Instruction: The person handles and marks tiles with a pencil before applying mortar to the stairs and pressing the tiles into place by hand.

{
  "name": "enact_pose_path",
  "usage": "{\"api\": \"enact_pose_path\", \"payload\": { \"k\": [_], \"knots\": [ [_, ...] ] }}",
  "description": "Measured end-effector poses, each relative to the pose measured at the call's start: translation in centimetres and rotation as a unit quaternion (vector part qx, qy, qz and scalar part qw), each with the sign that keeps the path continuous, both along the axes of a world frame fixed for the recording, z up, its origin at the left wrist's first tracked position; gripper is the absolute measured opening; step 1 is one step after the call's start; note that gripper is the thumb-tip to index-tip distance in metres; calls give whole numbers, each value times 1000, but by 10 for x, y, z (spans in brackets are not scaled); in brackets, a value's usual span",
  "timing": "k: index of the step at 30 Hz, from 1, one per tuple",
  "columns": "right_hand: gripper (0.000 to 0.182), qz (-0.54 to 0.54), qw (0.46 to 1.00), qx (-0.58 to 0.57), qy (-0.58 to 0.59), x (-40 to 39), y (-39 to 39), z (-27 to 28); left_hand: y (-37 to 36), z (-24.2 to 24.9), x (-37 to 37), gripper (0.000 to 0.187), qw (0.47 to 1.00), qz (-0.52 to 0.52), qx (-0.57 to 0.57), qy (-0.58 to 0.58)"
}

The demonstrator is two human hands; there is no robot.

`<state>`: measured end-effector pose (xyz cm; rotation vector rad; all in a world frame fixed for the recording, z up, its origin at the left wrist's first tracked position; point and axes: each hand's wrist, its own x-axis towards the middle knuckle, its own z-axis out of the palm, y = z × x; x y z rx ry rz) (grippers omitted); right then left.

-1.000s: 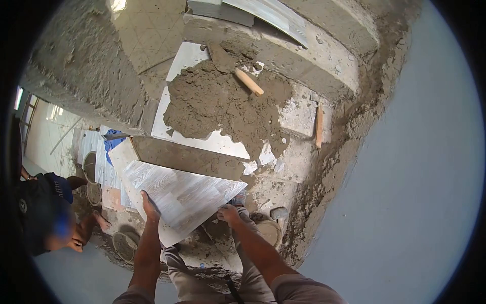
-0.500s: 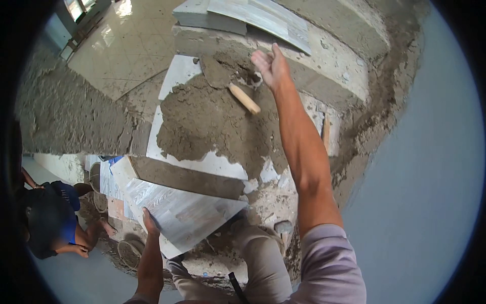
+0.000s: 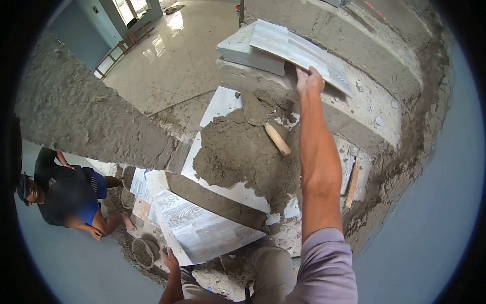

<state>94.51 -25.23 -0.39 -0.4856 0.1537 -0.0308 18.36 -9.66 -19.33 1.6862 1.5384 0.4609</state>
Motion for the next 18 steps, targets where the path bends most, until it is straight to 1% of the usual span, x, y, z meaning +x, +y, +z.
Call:
{"api": "enact_pose_path", "payload": {
  "k": [1, 3, 5, 6, 7, 8, 9, 10, 11, 12, 13, 15, 16, 17, 18],
  "knots": [
    [39, 0, 1000, -26, -3, -5, -8, 7, -4, 17, 1, 34, 1000, -18, 2, 4],
    [39, 12, 995, -80, -51, -35, -26, 21, -15, 54, 25, 33, 1000, 18, -2, -8],
    [45, 13, 988, -136, -73, -93, -43, 43, -9, 61, 41, 35, 992, -28, -36, -121],
    [46, 8, 981, -176, -78, -132, -49, 57, -5, 81, 64, 37, 975, -8, -127, -184],
    [47, 5, 973, -218, -80, -175, -55, 68, -2, 103, 93, 40, 945, 16, -218, -242],
    [49, 9, 970, -233, -69, -214, -62, 75, 2, 122, 121, 45, 920, -19, -248, -304],
    [51, 16, 967, -250, -54, -254, -68, 79, 10, 142, 149, 49, 913, -92, -278, -283],
    [54, 16, 960, -276, -37, -294, -74, 82, 15, 140, 168, 52, 876, -117, -333, -329],
    [56, 19, 953, -302, -16, -334, -78, 84, 19, 154, 195, 56, 820, -144, -415, -368],
    [56, 24, 948, -318, 1, -373, -82, 84, 18, 165, 211, 58, 781, -157, -469, -382],
    [56, 37, 942, -333, 23, -413, -83, 83, 19, 178, 219, 59, 761, -183, -504, -365],
    [53, 48, 921, -378, 79, -486, -81, 78, 15, 186, 207, 59, 737, -186, -559, -330],
    [51, 74, 919, -378, 81, -520, -77, 76, 9, 175, 189, 58, 736, -169, -573, -318],
    [53, 69, 912, -389, 109, -554, -71, 70, 4, 163, 169, 58, 734, -157, -586, -306],
    [56, 93, 910, -384, 131, -588, -71, 63, -2, 161, 147, 55, 781, -65, -576, -232]
  ]
}}
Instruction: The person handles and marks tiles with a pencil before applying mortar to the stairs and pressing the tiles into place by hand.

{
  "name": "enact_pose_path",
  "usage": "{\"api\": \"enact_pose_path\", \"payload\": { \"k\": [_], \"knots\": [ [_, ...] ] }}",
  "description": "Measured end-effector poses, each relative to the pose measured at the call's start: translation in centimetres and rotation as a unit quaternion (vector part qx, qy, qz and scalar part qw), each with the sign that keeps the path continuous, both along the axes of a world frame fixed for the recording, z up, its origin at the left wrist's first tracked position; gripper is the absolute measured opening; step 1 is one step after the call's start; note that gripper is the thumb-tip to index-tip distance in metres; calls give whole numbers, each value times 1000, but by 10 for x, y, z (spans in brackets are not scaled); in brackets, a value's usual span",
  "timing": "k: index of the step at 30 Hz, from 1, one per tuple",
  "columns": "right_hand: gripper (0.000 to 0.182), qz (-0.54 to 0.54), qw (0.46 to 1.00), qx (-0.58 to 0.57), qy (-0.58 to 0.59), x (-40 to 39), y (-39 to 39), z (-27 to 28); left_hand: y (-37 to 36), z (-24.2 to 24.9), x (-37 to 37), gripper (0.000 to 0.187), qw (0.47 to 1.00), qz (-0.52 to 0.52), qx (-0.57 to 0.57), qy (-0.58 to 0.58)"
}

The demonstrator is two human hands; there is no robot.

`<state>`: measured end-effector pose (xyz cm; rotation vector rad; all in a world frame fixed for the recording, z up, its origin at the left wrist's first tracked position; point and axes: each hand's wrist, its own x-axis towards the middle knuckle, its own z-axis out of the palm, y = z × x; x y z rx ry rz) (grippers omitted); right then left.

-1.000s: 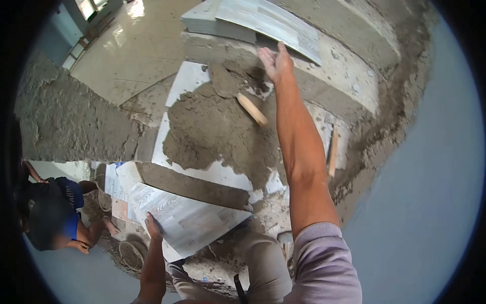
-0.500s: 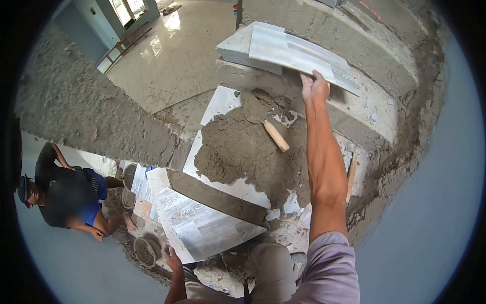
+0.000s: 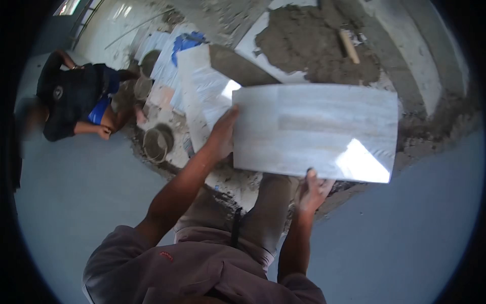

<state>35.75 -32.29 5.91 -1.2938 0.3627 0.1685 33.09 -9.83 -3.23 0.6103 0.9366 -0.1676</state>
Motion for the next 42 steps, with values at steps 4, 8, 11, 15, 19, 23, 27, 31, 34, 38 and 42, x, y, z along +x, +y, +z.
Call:
{"api": "enact_pose_path", "payload": {
  "k": [4, 8, 11, 15, 19, 23, 27, 31, 34, 38, 42],
  "knots": [
    [62, 54, 975, -142, 162, -106, 23, -14, 12, -46, -99, 57, 981, 69, 102, 153],
    [56, 134, 970, -187, 77, -150, 6, -49, 65, -76, -160, 61, 966, 40, 188, 172],
    [55, -67, 977, 184, 83, -97, 29, -37, 109, -70, -153, 61, 951, 25, 269, 152],
    [51, 49, 980, 23, 192, -98, -7, -117, 173, -122, -145, 72, 894, -121, 385, 195],
    [45, 100, 968, -78, 215, -85, -1, -178, 175, -120, -80, 80, 808, -256, 508, 154],
    [32, 79, 961, -111, 239, -78, 18, -236, 190, -170, -46, 76, 734, -236, 617, 158],
    [26, 100, 947, -226, 208, -67, 31, -270, 203, -183, -20, 59, 750, -255, 600, 113],
    [28, 128, 922, -305, 200, -51, 49, -265, 207, -200, -10, 36, 756, -204, 620, 46],
    [33, 125, 915, -326, 202, -54, 54, -273, 216, -217, -11, 29, 729, -155, 667, 20],
    [39, 89, 922, -334, 175, -63, 57, -292, 216, -226, -15, 31, 735, -128, 666, 7],
    [37, 107, 910, -369, 154, -63, 62, -288, 216, -235, -19, 31, 726, -127, 675, 14]
  ]
}}
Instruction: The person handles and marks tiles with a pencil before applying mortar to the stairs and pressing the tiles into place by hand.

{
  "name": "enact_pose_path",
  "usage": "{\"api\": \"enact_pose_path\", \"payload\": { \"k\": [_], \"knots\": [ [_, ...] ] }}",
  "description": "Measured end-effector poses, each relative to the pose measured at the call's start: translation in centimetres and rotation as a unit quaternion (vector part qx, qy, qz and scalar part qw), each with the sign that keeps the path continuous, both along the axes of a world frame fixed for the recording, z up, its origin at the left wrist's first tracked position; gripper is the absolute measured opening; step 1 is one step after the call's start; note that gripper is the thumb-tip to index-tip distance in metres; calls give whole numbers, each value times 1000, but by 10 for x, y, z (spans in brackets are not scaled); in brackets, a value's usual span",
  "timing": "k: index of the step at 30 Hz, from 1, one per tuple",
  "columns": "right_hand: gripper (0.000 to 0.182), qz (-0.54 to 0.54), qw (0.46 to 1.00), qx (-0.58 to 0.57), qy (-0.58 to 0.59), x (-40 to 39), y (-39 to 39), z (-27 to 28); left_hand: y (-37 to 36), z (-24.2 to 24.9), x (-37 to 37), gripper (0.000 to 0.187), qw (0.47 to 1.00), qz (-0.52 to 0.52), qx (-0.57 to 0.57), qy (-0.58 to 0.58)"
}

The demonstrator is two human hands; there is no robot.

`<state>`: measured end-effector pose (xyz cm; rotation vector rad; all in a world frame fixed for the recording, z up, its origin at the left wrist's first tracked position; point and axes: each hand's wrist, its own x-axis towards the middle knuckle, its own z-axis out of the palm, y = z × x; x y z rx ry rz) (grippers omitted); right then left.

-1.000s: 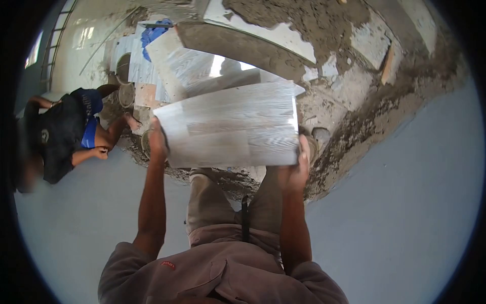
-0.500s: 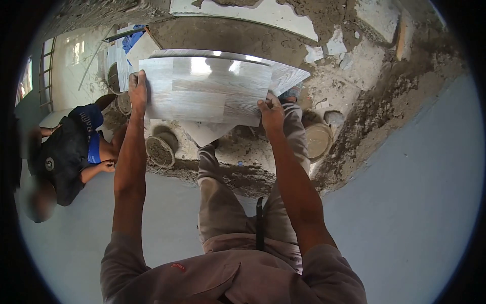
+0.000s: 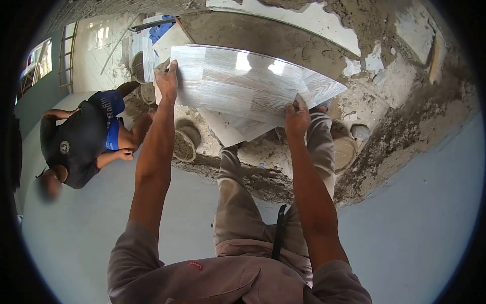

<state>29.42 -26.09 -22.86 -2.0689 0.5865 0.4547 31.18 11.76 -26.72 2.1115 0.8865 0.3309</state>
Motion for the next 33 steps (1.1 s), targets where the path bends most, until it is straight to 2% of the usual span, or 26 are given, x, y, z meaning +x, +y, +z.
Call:
{"api": "enact_pose_path", "payload": {
  "k": [2, 7, 9, 11, 18, 23, 25, 27, 29, 31, 33],
  "knots": [
    [36, 10, 1000, -10, -3, 1, -1, -3, -1, 2, 3, 31, 999, 5, -46, 23],
    [33, 41, 997, -38, -60, 2, -1, -7, 1, -2, 4, 34, 997, 13, -72, 9],
    [34, 25, 997, -27, -71, 2, 1, -9, 3, -4, 4, 36, 997, 4, -83, -4],
    [34, 10, 996, -19, -81, 3, 0, -7, 4, -6, 4, 38, 990, 10, -142, -21],
    [33, 68, 988, -73, -117, 6, 2, 2, -1, 4, 6, 46, 982, -27, -179, -51],
    [30, 92, 984, -101, -117, 9, -2, -1, -2, 5, 4, 48, 986, -34, -162, -19],
    [28, 190, 958, -151, -149, 16, -6, 3, 1, 1, 3, 50, 979, -35, -193, -48],
    [26, 211, 954, -173, -124, 29, -9, 9, 5, -9, 1, 52, 976, -39, -205, -60],
    [25, 235, 948, -191, -99, 49, -9, 16, 5, -5, 0, 53, 985, -54, -159, -35],
    [22, 249, 920, -194, -231, 76, -7, 18, 4, -6, -1, 54, 987, -43, -156, -22],
    [22, 285, 905, -220, -229, 105, -4, 22, 3, -4, 1, 40, 984, -41, -174, -16]
  ]
}}
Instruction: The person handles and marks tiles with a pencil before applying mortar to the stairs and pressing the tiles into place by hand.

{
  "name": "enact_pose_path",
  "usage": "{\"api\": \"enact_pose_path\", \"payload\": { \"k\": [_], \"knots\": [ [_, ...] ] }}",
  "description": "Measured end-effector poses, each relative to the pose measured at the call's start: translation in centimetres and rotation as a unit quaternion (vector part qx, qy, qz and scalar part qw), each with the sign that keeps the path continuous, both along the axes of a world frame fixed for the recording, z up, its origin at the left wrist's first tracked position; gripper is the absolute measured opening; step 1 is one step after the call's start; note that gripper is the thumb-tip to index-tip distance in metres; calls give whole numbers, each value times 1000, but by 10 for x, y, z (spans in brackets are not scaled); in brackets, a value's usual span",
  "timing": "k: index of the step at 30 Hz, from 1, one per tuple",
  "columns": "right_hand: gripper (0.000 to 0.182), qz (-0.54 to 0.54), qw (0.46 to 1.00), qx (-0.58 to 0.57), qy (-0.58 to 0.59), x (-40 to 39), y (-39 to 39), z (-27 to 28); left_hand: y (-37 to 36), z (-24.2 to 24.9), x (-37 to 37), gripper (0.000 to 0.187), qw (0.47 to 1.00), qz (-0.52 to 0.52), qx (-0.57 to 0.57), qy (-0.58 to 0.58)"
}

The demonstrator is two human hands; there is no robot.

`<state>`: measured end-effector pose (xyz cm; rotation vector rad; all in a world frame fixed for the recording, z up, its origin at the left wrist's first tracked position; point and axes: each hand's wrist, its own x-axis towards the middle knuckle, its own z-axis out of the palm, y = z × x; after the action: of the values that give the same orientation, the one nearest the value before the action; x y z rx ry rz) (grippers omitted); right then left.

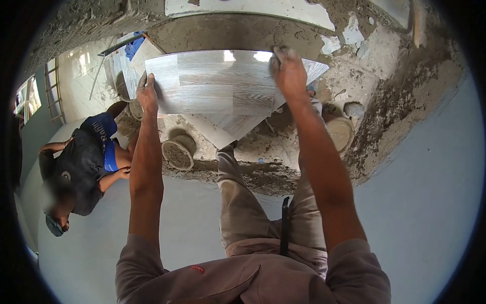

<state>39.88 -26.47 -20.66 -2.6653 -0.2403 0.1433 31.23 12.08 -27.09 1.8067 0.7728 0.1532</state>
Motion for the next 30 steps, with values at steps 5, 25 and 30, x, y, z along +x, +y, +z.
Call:
{"api": "enact_pose_path", "payload": {
  "k": [5, 25, 30],
  "knots": [
    [19, 73, 992, 30, 98, 26, -10, -20, -1, 2, 0, 45, 1000, 4, -2, -14],
    [12, 34, 990, 104, 93, 19, -18, -36, -1, 4, 4, 42, 1000, 13, -26, -6],
    [12, 5, 980, 175, 91, 17, -18, -36, 0, 5, 5, 41, 999, -3, -34, -15]
  ]
}}
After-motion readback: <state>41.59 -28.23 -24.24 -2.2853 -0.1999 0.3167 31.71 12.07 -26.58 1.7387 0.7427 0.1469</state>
